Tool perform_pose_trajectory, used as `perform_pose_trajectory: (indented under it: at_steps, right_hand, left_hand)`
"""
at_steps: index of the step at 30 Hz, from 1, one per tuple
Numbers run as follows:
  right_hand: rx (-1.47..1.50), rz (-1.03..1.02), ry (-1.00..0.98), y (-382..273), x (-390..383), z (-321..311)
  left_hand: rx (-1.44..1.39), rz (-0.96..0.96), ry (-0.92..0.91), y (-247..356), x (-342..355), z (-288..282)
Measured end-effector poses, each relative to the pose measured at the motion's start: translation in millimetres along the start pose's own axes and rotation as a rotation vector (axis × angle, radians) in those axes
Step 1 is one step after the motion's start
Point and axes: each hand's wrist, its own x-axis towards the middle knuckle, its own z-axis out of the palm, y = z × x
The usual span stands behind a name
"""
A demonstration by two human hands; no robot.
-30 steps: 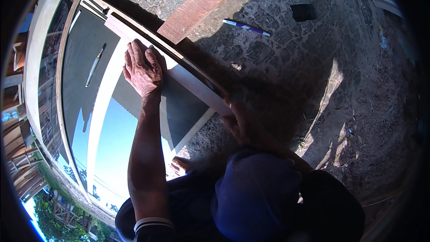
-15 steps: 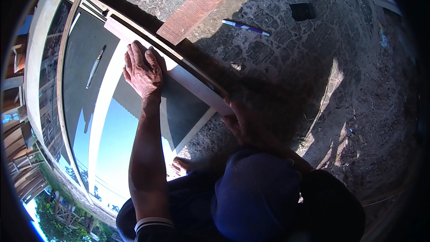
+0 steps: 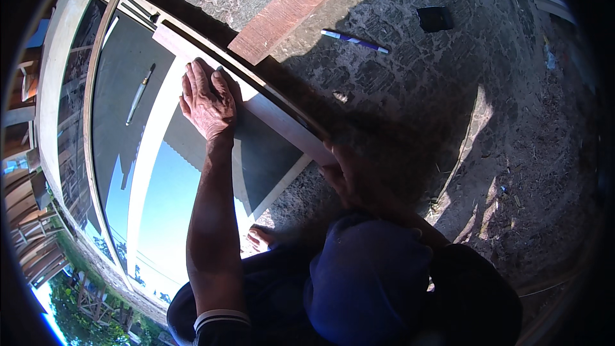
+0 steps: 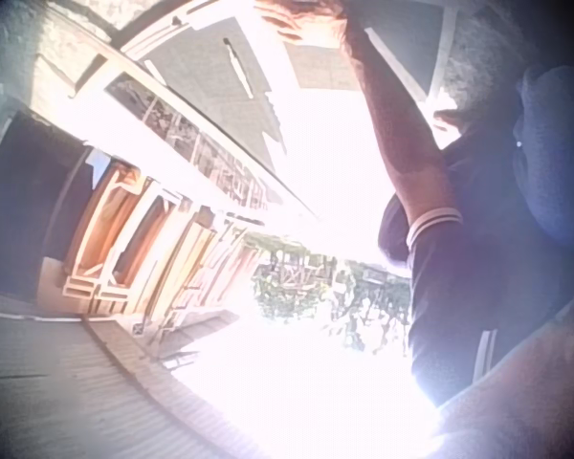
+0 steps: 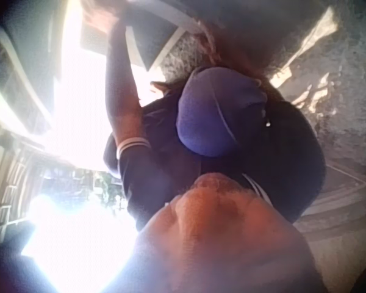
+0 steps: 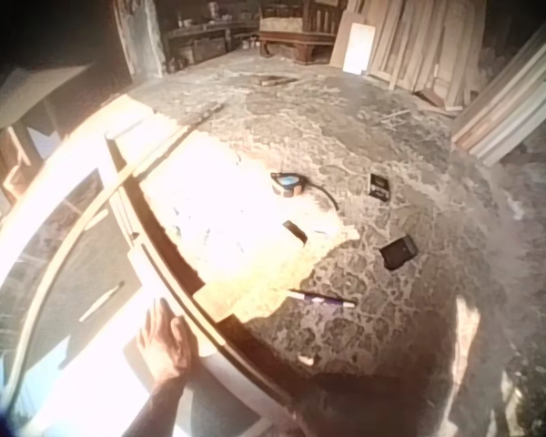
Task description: The person measures a large glass pane using a tape measure and marks it with a pen. They then place a wooden strip along the edge and use a utility knife to score the glass along the strip.
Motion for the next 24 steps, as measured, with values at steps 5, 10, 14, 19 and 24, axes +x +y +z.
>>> perform_pose_trajectory:
  at_steps: [5,10,14,19,24]
  right_hand:
    - [-0.025,-0.036,0.012,4.1,0.2,1.8]
    - [-0.029,-0.055,0.026,3.2,-0.5,1.0]
    - [-0.03,-0.051,0.023,0.9,0.2,-0.4]
    - [-0.034,-0.068,0.031,0.3,-0.3,-0.8]
    - [-0.008,-0.067,0.031,3.4,-1.5,0.5]
  left_hand:
    - [-0.009,0.001,0.004,0.0,0.4,0.3]
    - [-0.011,-0.022,-0.033,1.8,0.3,-1.8]
    - [-0.008,-0.025,-0.039,3.9,0.8,-3.8]
    - [-0.002,-0.03,-0.05,5.1,0.6,-5.1]
    - [-0.021,-0.025,-0.027,6.3,0.1,-5.7]
